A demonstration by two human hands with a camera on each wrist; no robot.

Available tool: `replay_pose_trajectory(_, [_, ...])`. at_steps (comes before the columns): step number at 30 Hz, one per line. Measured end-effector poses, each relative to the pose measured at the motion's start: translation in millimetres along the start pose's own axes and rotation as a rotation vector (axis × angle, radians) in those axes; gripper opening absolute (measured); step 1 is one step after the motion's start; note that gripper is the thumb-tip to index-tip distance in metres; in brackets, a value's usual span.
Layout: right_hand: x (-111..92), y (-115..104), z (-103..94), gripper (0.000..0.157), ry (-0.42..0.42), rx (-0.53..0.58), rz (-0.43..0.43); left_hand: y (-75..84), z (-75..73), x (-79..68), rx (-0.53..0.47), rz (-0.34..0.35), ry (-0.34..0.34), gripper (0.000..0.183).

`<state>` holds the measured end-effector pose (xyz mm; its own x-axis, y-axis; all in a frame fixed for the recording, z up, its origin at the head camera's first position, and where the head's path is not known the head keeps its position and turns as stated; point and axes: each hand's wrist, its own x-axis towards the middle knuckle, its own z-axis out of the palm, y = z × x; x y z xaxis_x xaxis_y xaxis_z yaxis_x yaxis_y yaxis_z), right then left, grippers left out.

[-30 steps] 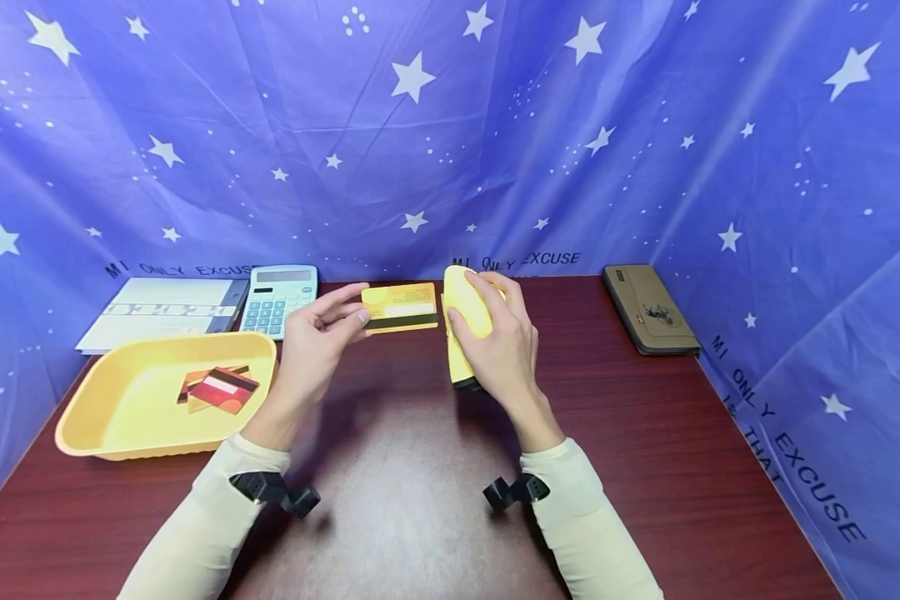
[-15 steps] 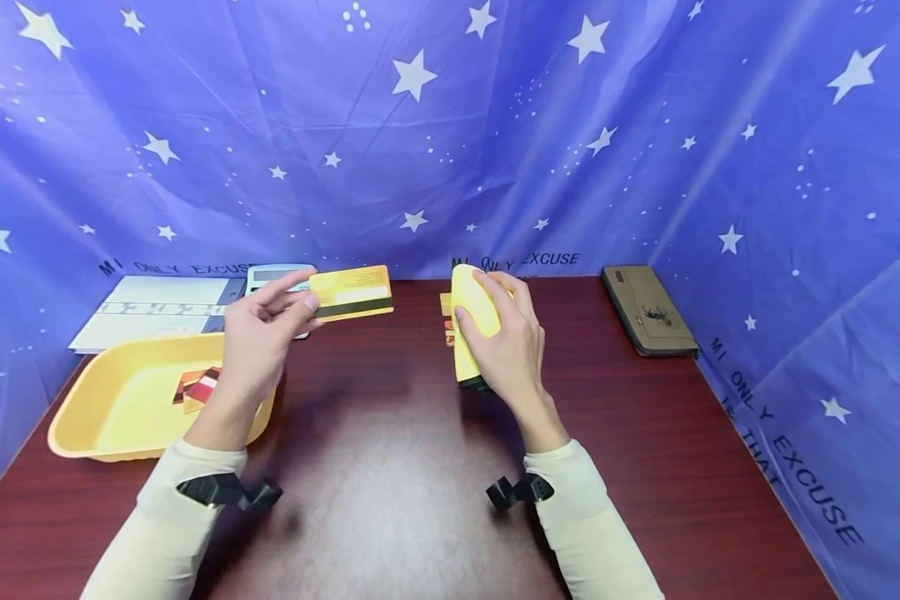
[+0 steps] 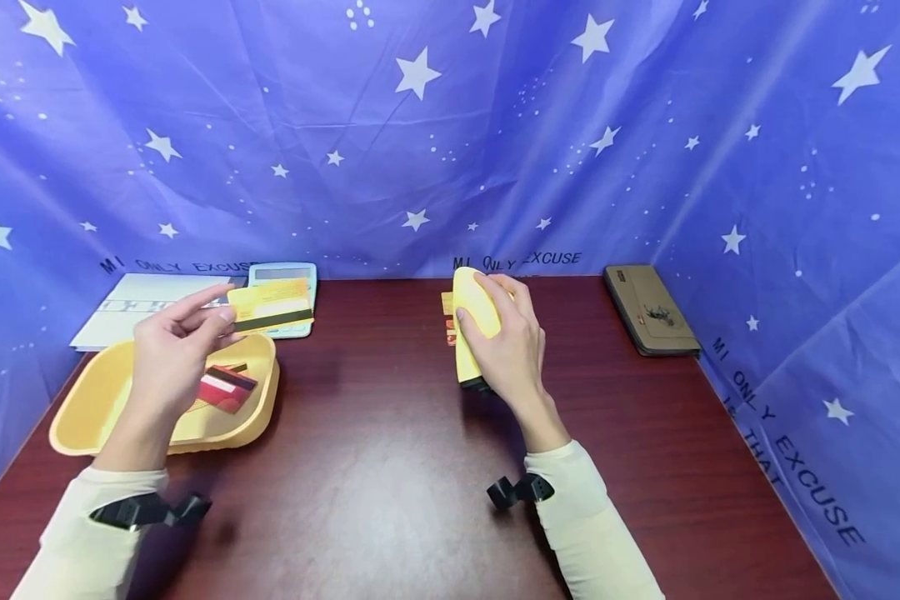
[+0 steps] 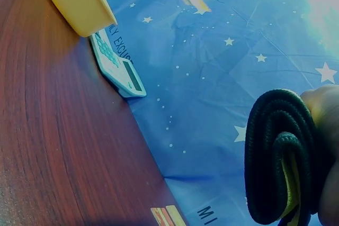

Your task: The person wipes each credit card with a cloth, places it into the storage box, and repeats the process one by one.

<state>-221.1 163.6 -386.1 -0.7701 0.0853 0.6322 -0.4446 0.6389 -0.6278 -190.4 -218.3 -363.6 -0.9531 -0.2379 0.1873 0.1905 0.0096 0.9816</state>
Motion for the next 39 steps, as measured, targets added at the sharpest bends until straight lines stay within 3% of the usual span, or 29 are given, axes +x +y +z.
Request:
replay_pose_trajectory(8, [1, 3, -2.4, 0.052, 0.007, -0.001, -0.004, -19.1, -47.0, -0.4, 0.053, -0.079, -0.028, 0.041])
replay_pose_trajectory(13, [2, 3, -1.6, 0.051, -0.004, 0.002, -0.005, -28.6, -79.3, -4.5, -0.002, -0.116, -0.044, 0.038])
replay_pose_trajectory(18, [1, 3, -1.8, 0.051, -0.014, 0.001, 0.008, -37.4, -102.2, -6.3, -0.025, -0.169, -0.038, 0.032])
replay_pose_trajectory(24, [-1, 5, -2.7, 0.051, -0.018, -0.002, 0.024, -47.8, -113.8, -4.5, -0.019, -0.195, -0.089, 0.032])
replay_pose_trajectory(33, [0, 7, -2.4, 0.053, -0.014, 0.011, 0.027, -53.5, -121.4, -0.9, 0.116, -0.18, -0.083, 0.028])
replay_pose_trajectory(35, [0, 7, -2.5, 0.053, -0.015, 0.013, 0.026, -54.4, -124.2, 0.2, 0.189, -0.171, -0.081, 0.029])
replay_pose_trajectory(39, [2, 7, -3.4, 0.052, -0.01, 0.015, 0.022, -57.6, -127.9, 0.3, 0.435, -0.142, -0.049, 0.035])
